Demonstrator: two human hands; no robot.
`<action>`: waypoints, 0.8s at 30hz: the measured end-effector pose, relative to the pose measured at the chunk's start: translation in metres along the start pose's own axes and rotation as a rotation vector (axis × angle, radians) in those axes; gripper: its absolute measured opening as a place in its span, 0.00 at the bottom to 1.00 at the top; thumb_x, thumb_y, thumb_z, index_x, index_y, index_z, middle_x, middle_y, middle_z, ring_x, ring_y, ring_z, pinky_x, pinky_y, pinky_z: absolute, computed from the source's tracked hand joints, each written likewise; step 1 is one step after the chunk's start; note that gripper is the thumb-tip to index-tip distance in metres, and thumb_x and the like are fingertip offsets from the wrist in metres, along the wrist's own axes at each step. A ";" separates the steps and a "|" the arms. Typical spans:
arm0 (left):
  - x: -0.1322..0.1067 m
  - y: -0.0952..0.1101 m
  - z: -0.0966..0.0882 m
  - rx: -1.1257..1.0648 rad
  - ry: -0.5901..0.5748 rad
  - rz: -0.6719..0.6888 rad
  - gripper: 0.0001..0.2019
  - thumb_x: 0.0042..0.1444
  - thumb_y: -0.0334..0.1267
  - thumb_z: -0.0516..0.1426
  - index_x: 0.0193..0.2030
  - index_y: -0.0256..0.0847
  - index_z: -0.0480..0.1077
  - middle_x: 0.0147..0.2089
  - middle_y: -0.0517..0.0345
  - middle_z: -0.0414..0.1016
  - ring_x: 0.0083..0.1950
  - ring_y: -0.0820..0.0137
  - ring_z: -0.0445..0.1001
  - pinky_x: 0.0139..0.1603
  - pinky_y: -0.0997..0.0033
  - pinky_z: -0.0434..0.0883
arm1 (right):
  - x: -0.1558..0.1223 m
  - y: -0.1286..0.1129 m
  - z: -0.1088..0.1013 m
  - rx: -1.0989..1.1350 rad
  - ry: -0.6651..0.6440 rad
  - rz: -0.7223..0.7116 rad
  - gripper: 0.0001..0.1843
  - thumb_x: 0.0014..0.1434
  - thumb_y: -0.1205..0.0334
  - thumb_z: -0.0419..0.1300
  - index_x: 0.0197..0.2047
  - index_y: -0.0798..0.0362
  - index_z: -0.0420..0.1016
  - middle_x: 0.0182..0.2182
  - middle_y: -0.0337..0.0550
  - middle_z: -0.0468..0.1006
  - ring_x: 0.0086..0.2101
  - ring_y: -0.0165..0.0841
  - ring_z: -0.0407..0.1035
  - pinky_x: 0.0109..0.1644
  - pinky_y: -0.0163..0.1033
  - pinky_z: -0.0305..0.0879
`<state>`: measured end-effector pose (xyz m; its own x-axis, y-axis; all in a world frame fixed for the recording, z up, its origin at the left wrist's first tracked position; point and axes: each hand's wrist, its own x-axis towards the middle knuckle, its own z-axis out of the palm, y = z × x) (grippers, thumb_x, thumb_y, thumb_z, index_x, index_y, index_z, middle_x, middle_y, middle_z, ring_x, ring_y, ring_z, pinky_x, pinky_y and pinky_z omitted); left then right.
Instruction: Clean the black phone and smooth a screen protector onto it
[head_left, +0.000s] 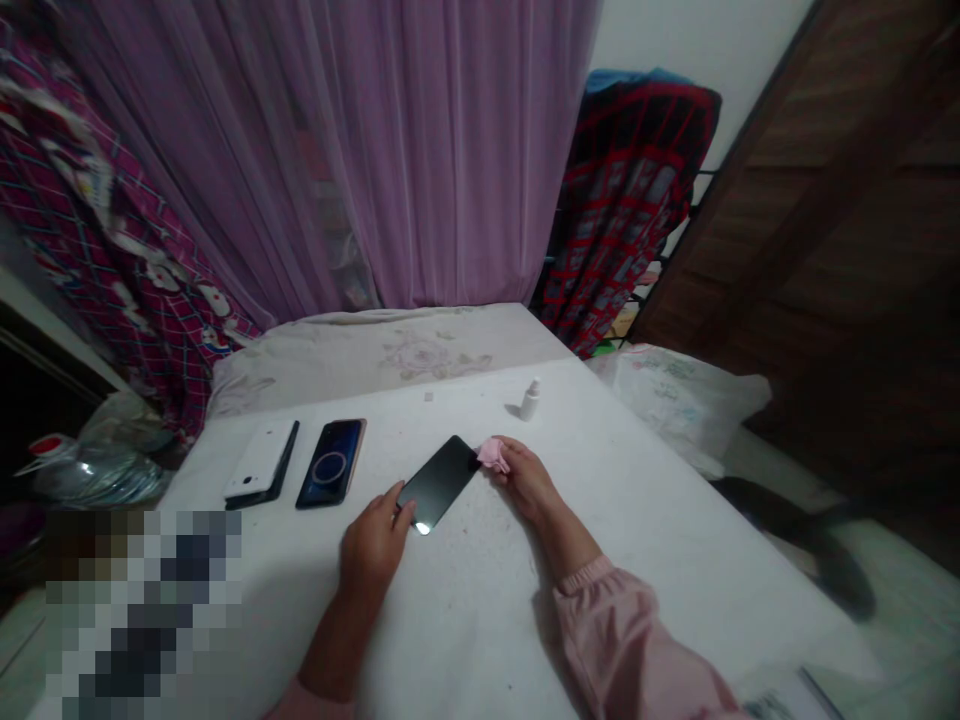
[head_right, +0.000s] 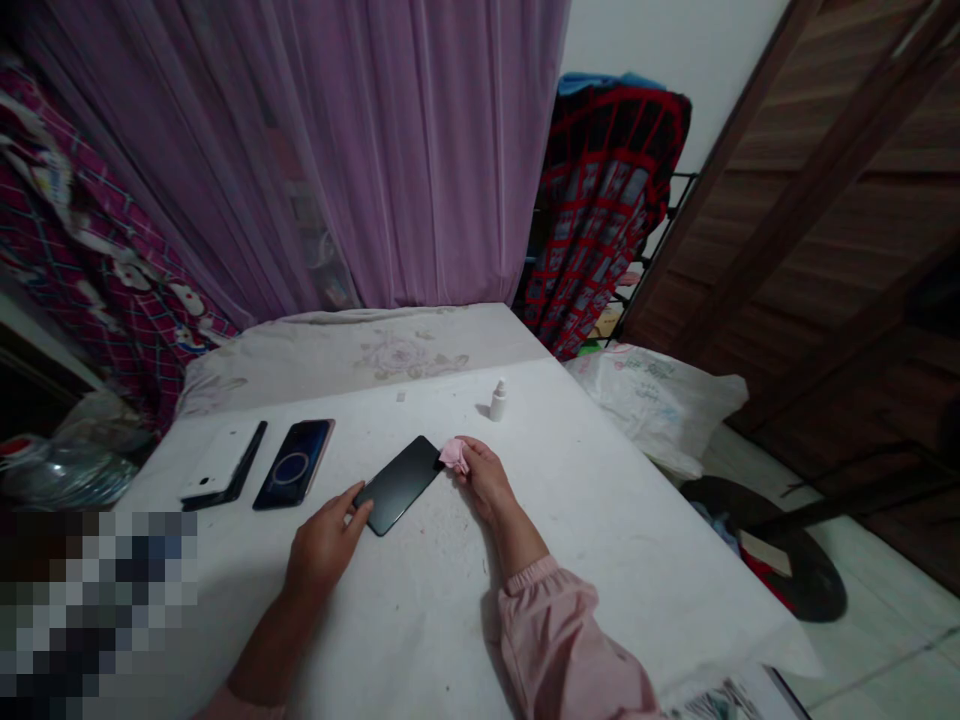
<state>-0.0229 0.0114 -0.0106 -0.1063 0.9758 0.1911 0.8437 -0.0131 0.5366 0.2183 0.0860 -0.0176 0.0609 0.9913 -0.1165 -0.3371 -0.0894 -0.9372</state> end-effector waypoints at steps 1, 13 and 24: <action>0.000 0.002 -0.004 0.076 0.002 0.025 0.18 0.62 0.43 0.52 0.54 0.42 0.74 0.39 0.52 0.81 0.35 0.63 0.79 0.35 0.67 0.72 | -0.001 -0.001 0.000 0.027 0.000 0.001 0.23 0.45 0.45 0.68 0.38 0.55 0.77 0.24 0.41 0.76 0.21 0.27 0.64 0.20 0.31 0.58; -0.015 -0.008 0.015 0.224 0.100 0.369 0.28 0.55 0.50 0.61 0.60 0.39 0.69 0.57 0.43 0.75 0.58 0.50 0.72 0.59 0.47 0.65 | -0.008 -0.006 -0.003 0.174 -0.034 0.007 0.22 0.44 0.49 0.72 0.37 0.56 0.80 0.28 0.44 0.79 0.26 0.32 0.70 0.24 0.33 0.63; -0.018 -0.015 0.019 0.152 0.052 0.492 0.29 0.55 0.40 0.58 0.64 0.39 0.62 0.60 0.43 0.73 0.63 0.50 0.69 0.65 0.41 0.58 | -0.009 0.004 -0.001 -0.035 0.023 0.009 0.19 0.49 0.51 0.67 0.41 0.52 0.77 0.24 0.38 0.76 0.21 0.28 0.66 0.21 0.31 0.59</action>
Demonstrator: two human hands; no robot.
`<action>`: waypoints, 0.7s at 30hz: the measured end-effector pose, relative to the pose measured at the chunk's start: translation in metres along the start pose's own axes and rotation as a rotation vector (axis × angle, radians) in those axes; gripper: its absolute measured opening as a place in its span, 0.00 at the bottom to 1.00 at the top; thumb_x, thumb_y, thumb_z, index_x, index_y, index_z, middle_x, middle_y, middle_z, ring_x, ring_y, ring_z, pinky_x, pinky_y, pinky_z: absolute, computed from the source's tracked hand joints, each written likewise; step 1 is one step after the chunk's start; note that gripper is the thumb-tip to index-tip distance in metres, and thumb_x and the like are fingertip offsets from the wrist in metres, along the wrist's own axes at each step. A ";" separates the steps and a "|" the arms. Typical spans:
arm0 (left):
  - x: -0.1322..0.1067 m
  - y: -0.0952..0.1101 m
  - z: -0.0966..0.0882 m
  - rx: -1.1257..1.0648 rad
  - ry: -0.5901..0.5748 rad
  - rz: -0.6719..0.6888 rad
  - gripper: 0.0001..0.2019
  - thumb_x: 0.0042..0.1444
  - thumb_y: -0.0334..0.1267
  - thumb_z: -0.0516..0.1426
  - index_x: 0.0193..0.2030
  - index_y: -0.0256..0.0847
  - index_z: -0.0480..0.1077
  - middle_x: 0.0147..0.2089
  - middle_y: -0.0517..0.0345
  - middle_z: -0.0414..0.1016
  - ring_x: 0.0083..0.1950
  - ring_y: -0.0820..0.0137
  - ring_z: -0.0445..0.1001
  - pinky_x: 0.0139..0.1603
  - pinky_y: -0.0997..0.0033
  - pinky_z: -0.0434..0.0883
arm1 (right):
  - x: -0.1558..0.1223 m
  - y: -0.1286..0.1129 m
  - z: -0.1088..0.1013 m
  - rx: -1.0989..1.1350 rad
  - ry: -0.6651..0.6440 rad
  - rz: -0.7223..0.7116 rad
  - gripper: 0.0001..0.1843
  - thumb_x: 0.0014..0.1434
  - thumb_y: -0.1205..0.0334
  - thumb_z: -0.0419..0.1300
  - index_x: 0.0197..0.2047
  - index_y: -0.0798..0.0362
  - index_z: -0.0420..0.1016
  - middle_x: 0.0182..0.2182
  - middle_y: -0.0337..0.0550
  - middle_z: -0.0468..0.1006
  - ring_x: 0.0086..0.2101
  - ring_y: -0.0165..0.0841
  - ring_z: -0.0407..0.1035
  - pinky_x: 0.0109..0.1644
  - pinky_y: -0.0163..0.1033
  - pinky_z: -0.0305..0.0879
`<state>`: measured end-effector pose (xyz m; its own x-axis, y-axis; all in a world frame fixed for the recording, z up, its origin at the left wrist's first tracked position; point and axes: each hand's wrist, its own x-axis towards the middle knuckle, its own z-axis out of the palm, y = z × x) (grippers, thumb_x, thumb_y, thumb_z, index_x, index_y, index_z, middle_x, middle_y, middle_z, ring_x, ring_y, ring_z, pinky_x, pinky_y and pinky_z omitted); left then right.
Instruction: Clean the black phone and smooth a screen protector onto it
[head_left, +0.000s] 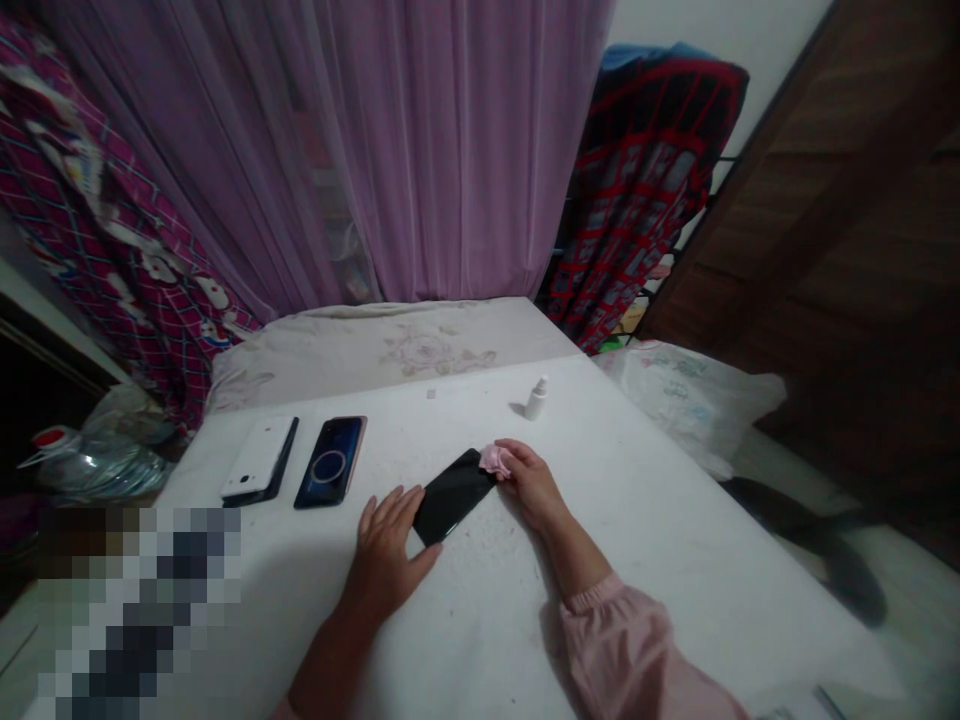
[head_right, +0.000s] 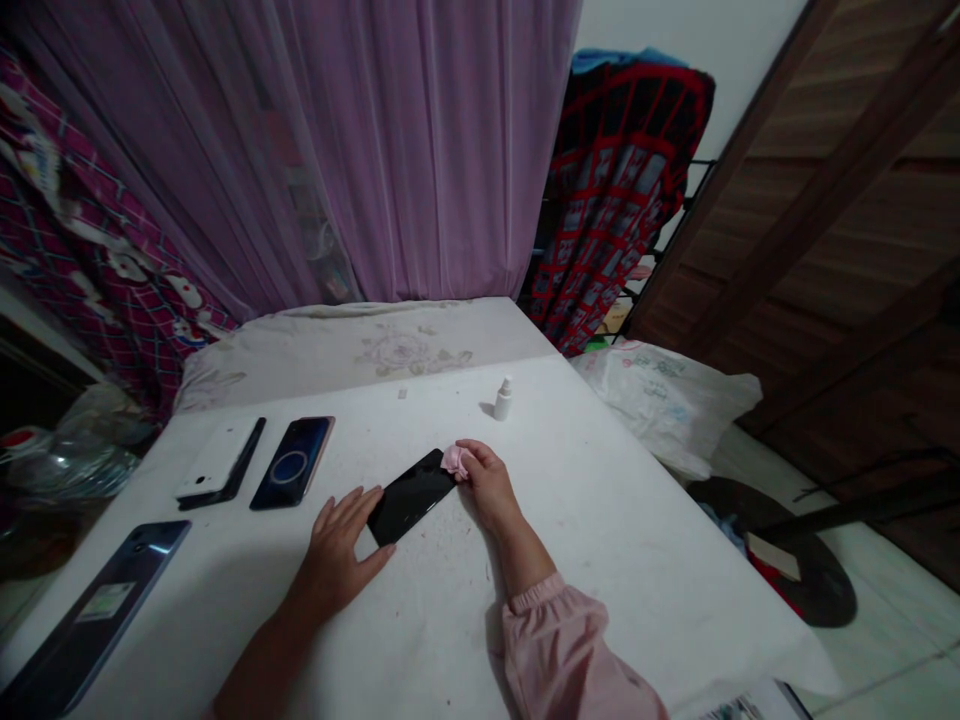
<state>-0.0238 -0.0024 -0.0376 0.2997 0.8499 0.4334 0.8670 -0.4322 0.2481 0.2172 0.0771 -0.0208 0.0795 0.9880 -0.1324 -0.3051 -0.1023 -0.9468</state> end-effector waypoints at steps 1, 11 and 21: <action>0.000 0.001 -0.001 -0.001 -0.013 0.004 0.29 0.55 0.40 0.58 0.64 0.39 0.62 0.61 0.43 0.73 0.64 0.50 0.68 0.66 0.41 0.57 | -0.002 0.003 0.003 -0.098 0.014 -0.068 0.17 0.51 0.50 0.65 0.40 0.52 0.79 0.25 0.40 0.77 0.23 0.30 0.67 0.24 0.34 0.63; 0.000 0.003 0.003 0.032 0.018 -0.126 0.32 0.52 0.49 0.62 0.62 0.37 0.64 0.62 0.38 0.70 0.65 0.45 0.66 0.65 0.38 0.57 | -0.027 0.001 0.010 -0.907 -0.101 -0.612 0.12 0.63 0.58 0.58 0.45 0.44 0.81 0.34 0.42 0.82 0.36 0.38 0.74 0.42 0.44 0.71; 0.000 0.006 0.000 -0.003 -0.053 -0.151 0.31 0.52 0.47 0.63 0.61 0.39 0.64 0.65 0.40 0.67 0.67 0.47 0.62 0.67 0.37 0.54 | -0.020 0.011 0.011 -1.131 -0.044 -0.734 0.11 0.63 0.59 0.58 0.42 0.44 0.82 0.37 0.44 0.80 0.37 0.38 0.72 0.39 0.41 0.70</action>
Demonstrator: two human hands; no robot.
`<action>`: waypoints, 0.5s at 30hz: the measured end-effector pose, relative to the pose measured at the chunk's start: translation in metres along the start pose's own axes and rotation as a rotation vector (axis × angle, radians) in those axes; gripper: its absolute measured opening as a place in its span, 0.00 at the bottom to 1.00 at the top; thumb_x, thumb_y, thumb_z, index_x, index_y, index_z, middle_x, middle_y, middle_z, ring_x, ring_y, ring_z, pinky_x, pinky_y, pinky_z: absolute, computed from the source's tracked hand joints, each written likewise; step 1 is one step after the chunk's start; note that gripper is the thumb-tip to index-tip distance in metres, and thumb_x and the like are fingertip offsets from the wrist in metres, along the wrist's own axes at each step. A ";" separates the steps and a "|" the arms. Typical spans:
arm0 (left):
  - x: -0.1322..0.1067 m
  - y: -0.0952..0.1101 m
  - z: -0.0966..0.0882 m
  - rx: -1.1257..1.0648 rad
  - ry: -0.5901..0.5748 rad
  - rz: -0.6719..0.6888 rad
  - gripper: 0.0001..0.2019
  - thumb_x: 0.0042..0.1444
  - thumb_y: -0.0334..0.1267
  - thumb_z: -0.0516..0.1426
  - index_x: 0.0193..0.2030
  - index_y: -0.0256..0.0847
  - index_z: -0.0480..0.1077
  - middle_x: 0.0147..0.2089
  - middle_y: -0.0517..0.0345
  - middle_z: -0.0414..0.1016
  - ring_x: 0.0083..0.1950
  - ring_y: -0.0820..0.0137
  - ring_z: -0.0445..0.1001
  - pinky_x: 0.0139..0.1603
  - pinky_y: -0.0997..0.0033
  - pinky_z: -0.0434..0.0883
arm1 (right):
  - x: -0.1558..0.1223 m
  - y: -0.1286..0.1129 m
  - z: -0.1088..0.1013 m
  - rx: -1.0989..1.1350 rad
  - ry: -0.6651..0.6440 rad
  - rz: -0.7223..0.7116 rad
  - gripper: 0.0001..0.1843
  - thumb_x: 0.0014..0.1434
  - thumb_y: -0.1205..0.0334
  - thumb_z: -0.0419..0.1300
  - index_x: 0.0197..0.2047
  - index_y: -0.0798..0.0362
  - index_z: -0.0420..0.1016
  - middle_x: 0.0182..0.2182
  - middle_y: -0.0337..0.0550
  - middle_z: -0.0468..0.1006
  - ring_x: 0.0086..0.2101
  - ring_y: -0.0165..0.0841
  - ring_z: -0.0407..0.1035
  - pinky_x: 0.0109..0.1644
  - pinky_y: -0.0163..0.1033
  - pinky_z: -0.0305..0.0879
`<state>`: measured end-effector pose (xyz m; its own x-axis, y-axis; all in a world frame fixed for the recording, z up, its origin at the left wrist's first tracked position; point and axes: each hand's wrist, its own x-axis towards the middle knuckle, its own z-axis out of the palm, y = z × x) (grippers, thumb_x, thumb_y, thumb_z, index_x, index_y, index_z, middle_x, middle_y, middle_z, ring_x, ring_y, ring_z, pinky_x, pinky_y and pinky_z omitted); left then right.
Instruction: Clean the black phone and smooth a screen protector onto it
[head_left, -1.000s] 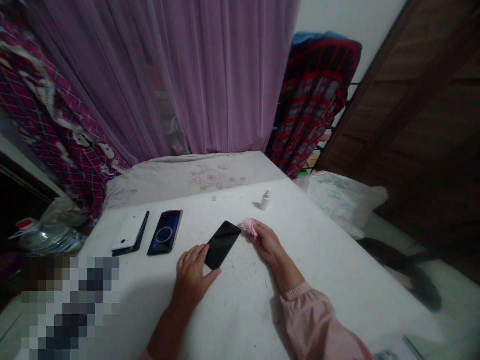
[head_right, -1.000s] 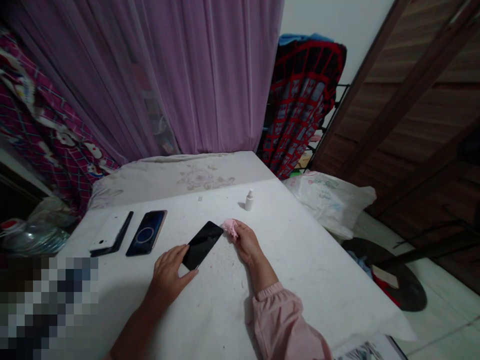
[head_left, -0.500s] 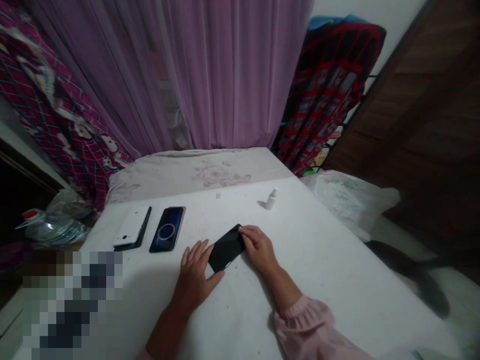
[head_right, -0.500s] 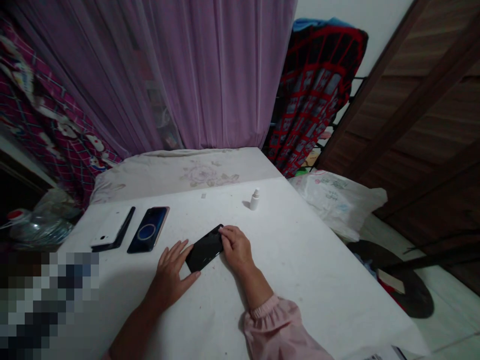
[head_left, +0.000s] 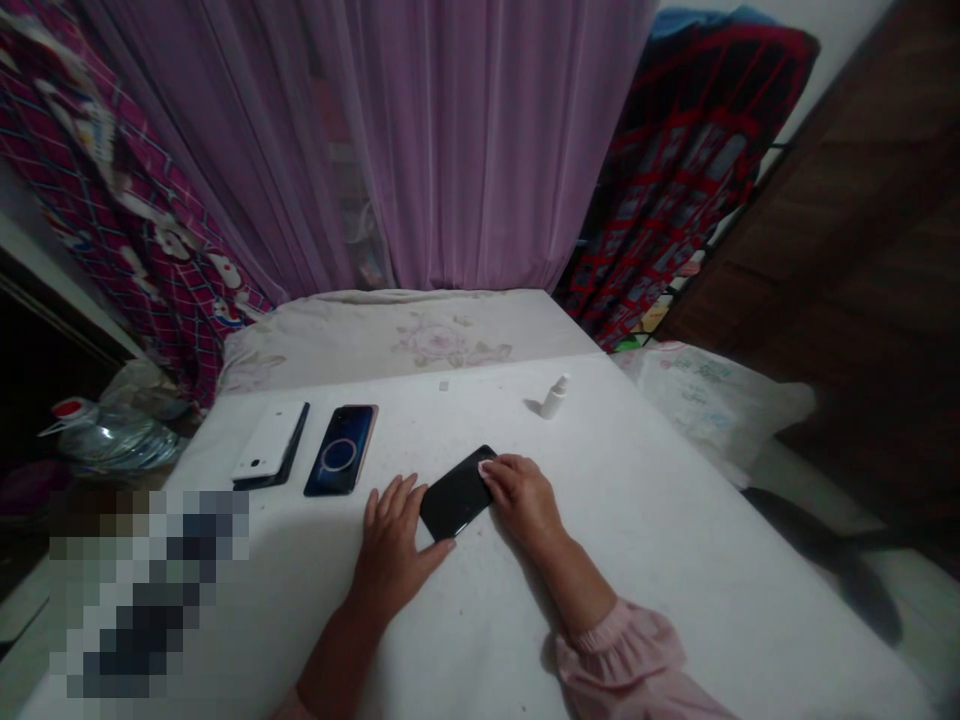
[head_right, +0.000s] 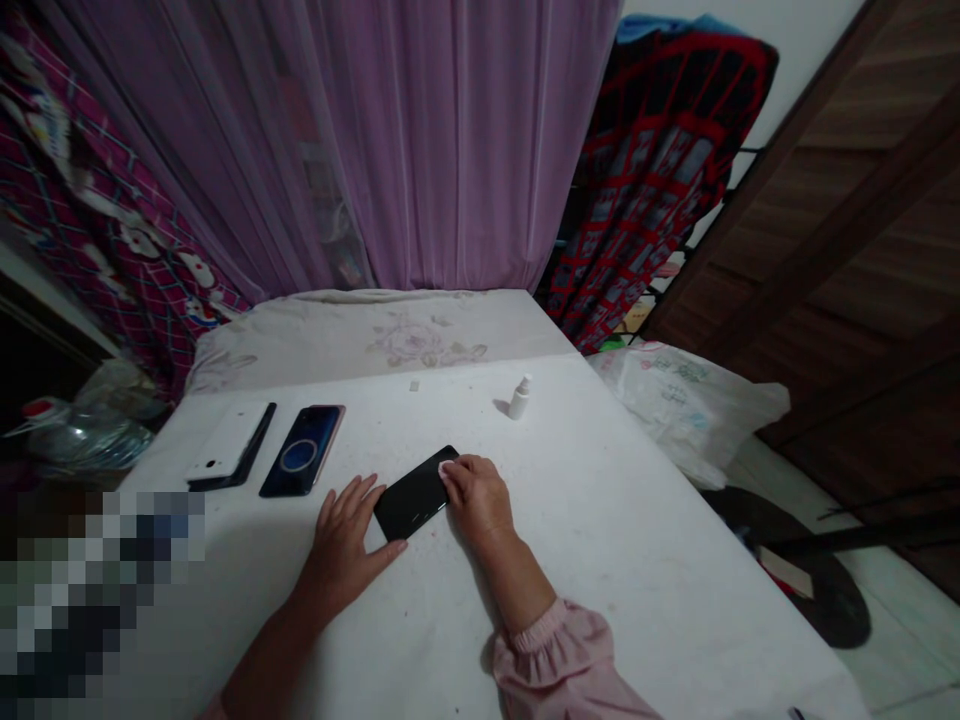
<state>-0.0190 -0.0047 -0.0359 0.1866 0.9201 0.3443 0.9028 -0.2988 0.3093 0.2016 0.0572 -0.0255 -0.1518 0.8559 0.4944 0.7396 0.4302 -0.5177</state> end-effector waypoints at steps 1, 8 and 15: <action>0.000 0.000 -0.001 -0.003 -0.008 -0.007 0.31 0.51 0.47 0.63 0.61 0.39 0.64 0.65 0.40 0.67 0.68 0.47 0.62 0.67 0.37 0.53 | 0.002 0.001 0.003 -0.025 -0.003 -0.009 0.11 0.63 0.60 0.58 0.41 0.45 0.83 0.36 0.44 0.80 0.36 0.38 0.71 0.38 0.41 0.69; 0.002 0.001 -0.003 -0.025 -0.035 -0.024 0.30 0.51 0.46 0.63 0.60 0.40 0.64 0.66 0.41 0.67 0.68 0.47 0.61 0.67 0.37 0.53 | 0.032 0.009 0.020 -0.108 0.013 0.009 0.11 0.62 0.64 0.58 0.39 0.49 0.83 0.36 0.47 0.81 0.37 0.40 0.70 0.39 0.43 0.69; 0.004 0.006 -0.006 -0.017 -0.074 -0.060 0.30 0.51 0.45 0.63 0.60 0.40 0.65 0.67 0.41 0.65 0.69 0.48 0.59 0.69 0.38 0.51 | 0.024 -0.024 0.024 -0.063 -0.185 -0.103 0.12 0.64 0.65 0.57 0.43 0.46 0.83 0.39 0.45 0.82 0.40 0.38 0.70 0.44 0.40 0.68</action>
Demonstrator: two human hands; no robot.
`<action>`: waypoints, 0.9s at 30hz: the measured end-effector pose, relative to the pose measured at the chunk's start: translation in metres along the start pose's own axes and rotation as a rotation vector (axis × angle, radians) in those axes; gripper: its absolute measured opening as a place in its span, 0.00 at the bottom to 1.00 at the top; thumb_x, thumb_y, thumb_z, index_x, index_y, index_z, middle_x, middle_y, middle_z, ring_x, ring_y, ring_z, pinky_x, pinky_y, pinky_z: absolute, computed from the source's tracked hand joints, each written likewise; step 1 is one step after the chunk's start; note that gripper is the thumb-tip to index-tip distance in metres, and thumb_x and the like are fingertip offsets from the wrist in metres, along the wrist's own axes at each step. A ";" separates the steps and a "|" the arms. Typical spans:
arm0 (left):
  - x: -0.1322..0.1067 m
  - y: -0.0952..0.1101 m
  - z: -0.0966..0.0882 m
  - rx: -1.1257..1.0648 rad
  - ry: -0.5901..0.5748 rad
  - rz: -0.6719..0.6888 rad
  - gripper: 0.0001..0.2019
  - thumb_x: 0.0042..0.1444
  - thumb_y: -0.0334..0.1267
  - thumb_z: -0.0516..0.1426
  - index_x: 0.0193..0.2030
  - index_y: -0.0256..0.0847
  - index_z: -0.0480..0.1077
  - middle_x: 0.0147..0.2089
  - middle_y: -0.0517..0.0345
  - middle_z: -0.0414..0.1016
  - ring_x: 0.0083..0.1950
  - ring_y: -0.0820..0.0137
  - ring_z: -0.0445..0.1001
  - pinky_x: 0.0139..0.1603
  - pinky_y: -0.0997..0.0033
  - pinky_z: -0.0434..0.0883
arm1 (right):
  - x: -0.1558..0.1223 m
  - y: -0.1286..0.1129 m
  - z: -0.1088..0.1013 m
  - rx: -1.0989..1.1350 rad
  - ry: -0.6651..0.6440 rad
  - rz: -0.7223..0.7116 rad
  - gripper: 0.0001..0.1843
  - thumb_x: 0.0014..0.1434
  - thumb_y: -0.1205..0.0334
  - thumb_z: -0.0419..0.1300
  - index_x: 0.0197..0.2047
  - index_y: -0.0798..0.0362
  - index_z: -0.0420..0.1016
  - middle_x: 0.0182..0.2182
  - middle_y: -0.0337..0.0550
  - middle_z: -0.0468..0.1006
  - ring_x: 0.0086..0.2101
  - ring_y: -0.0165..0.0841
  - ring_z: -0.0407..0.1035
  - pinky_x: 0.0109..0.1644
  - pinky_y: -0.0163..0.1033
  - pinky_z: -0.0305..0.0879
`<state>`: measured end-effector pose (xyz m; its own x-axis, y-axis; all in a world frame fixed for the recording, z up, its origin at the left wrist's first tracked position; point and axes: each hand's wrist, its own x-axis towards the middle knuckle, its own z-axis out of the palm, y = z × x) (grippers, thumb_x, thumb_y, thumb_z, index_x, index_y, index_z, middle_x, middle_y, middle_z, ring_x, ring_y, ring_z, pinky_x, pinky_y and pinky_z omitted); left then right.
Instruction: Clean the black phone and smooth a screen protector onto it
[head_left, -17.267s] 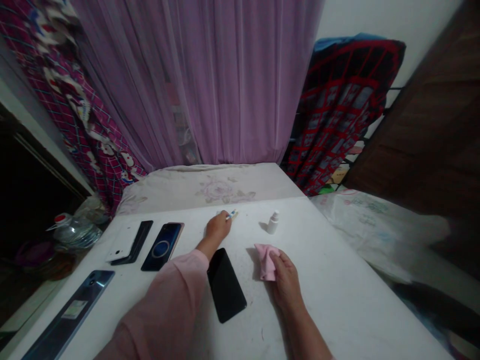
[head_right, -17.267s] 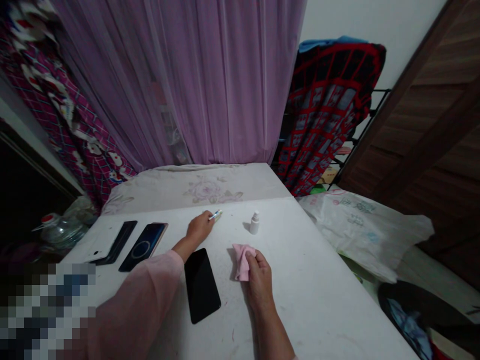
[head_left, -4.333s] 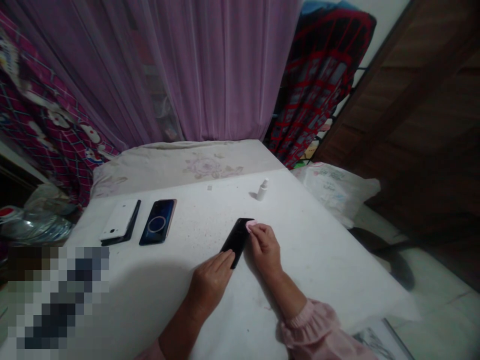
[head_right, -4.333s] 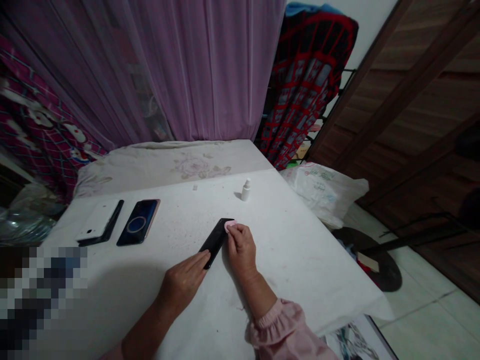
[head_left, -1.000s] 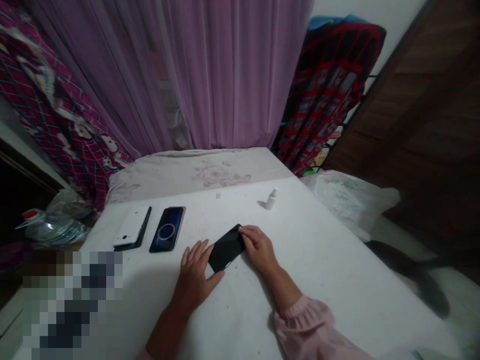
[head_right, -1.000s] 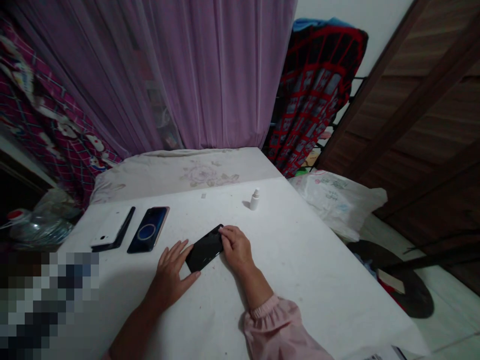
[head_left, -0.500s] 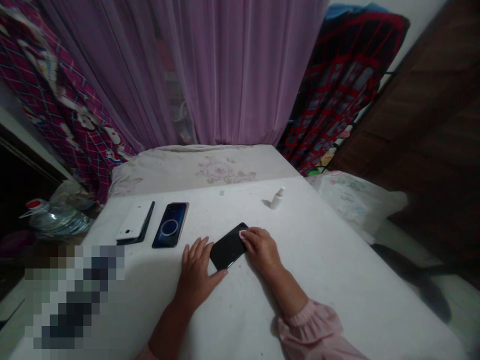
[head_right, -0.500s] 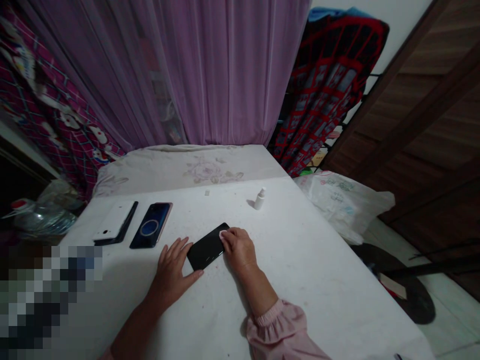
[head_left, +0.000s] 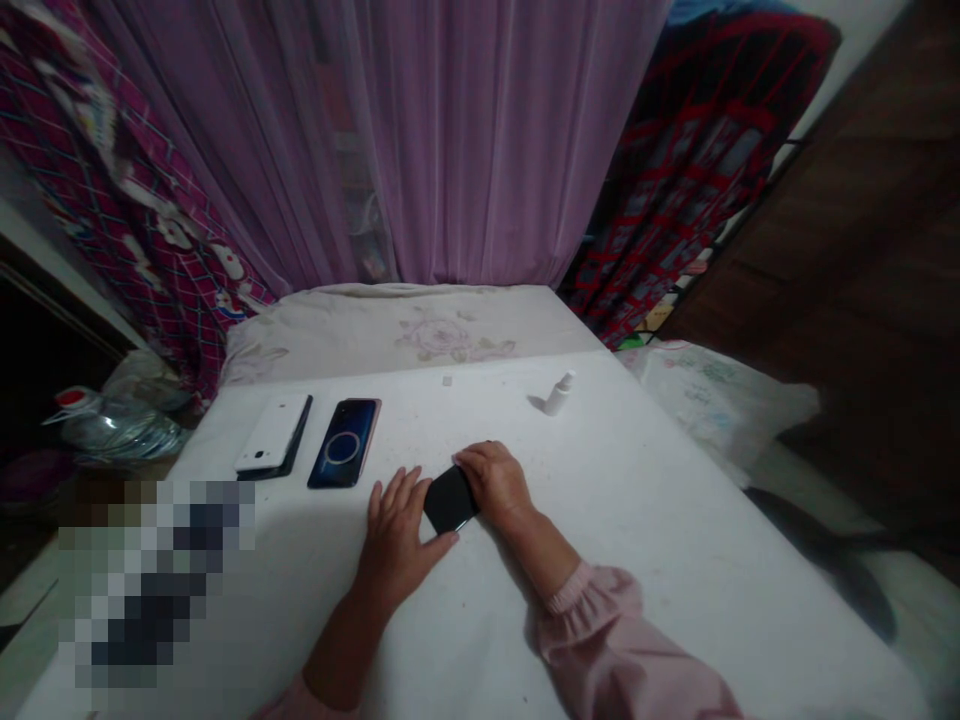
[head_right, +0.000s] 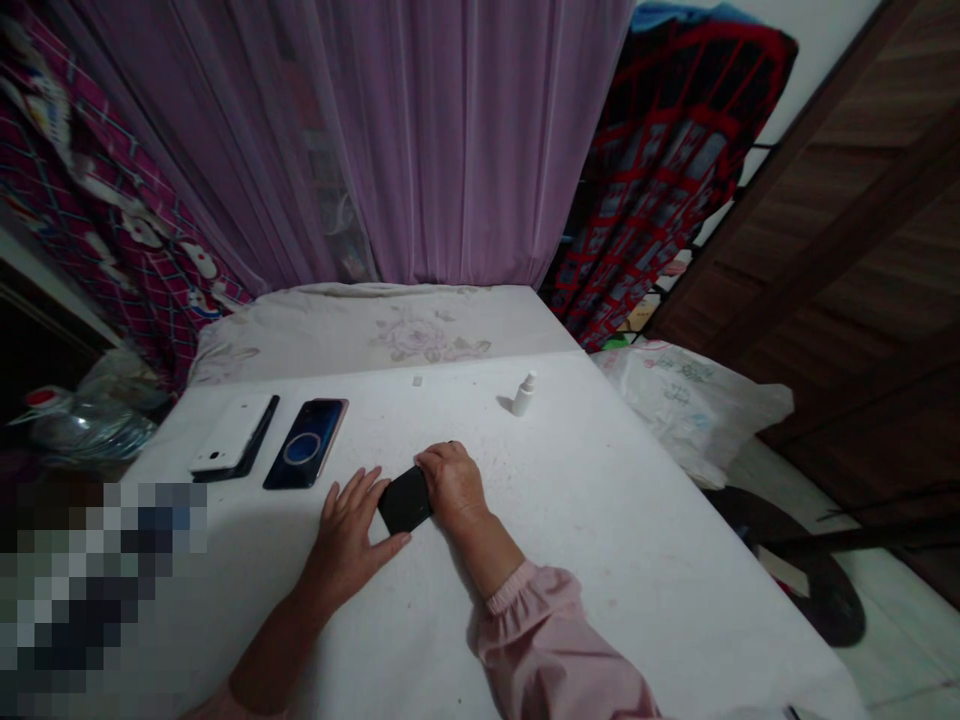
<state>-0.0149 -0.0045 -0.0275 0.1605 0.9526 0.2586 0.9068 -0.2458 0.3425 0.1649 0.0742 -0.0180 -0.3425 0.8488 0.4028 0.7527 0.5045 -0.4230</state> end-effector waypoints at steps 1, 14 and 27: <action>0.000 0.001 0.000 0.003 0.000 -0.003 0.30 0.51 0.45 0.62 0.60 0.40 0.65 0.67 0.42 0.65 0.69 0.48 0.59 0.69 0.38 0.51 | -0.001 -0.002 0.000 0.016 -0.015 -0.023 0.12 0.65 0.65 0.57 0.43 0.46 0.83 0.39 0.45 0.82 0.40 0.37 0.71 0.44 0.40 0.68; 0.000 0.001 0.001 0.022 0.003 0.007 0.29 0.53 0.46 0.61 0.60 0.38 0.64 0.67 0.41 0.65 0.69 0.49 0.60 0.69 0.38 0.51 | -0.001 0.017 0.000 -0.044 0.124 0.049 0.12 0.64 0.66 0.56 0.41 0.49 0.83 0.37 0.47 0.82 0.39 0.38 0.71 0.43 0.41 0.69; 0.000 -0.001 0.003 0.035 0.029 0.028 0.29 0.53 0.46 0.61 0.60 0.38 0.65 0.66 0.40 0.66 0.69 0.48 0.61 0.68 0.37 0.53 | -0.002 0.027 0.000 -0.072 0.211 0.112 0.13 0.64 0.67 0.56 0.39 0.52 0.84 0.37 0.49 0.81 0.38 0.40 0.71 0.41 0.42 0.69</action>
<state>-0.0151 -0.0035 -0.0302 0.1754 0.9395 0.2941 0.9153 -0.2656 0.3027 0.1863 0.0861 -0.0303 -0.1355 0.8433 0.5201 0.8199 0.3902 -0.4189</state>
